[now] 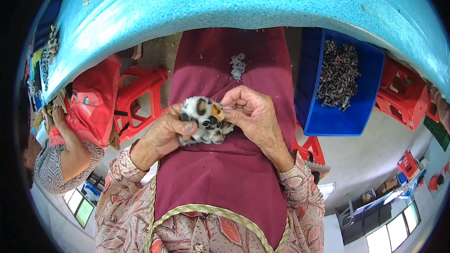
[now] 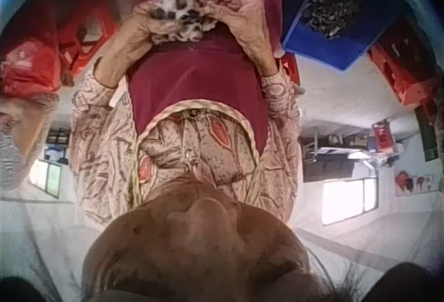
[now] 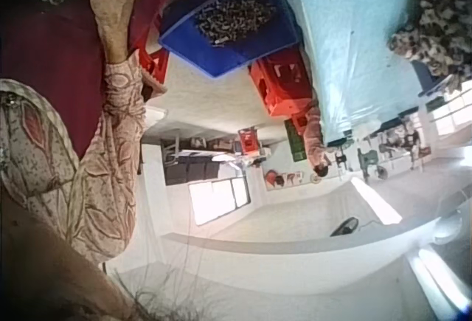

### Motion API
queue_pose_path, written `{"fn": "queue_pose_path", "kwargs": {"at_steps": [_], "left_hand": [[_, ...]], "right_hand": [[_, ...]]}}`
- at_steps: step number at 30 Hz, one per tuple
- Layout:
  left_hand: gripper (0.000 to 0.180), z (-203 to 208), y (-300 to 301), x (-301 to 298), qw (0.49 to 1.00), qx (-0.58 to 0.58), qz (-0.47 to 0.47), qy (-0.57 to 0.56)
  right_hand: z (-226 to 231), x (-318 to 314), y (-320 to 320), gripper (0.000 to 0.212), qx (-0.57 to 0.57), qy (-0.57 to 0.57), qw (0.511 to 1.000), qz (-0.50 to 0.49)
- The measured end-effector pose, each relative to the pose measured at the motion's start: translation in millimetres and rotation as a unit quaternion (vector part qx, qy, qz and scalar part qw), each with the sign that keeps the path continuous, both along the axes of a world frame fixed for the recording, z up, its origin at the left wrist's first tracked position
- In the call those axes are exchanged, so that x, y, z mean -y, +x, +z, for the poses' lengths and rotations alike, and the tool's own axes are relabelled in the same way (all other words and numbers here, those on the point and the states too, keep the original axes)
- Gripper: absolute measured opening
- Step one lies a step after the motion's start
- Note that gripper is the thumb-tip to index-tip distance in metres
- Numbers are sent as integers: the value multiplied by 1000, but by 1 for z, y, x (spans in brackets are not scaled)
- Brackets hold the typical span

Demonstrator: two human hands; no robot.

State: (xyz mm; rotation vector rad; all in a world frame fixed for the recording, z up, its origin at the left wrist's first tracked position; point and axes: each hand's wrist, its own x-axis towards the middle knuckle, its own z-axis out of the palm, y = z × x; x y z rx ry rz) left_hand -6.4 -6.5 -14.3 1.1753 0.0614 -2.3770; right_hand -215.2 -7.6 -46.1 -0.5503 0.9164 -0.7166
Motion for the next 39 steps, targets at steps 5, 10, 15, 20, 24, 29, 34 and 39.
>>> {"fn": "queue_pose_path", "kwargs": {"at_steps": [5,10,15,20,24,29,34,39], "left_hand": [[51,-1,-2,-9,999,-6,-12,48],[51,-2,-9,-19,993,-83,31,83],[44,4,-10,-19,989,-100,52,92],[51,5,-4,-21,996,-80,-21,-12],[44,5,-11,-19,994,-54,71,65],[40,0,-8,-18,998,-29,48,33],[42,15,-11,-20,992,-2,105,67],[35,5,-6,-25,1000,-25,-10,-12]], "right_hand": [[3,-2,6,12,-49,-101,994,-3],[1,-9,4,12,-65,-129,989,-10],[1,-12,0,10,-55,-141,988,-24],[-2,-18,1,10,32,-28,995,-90],[-8,-21,-2,10,75,18,992,-103],[4,-2,-3,24,-35,19,999,14],[10,9,0,27,-16,-45,995,84],[5,0,5,23,48,15,998,30]]}}
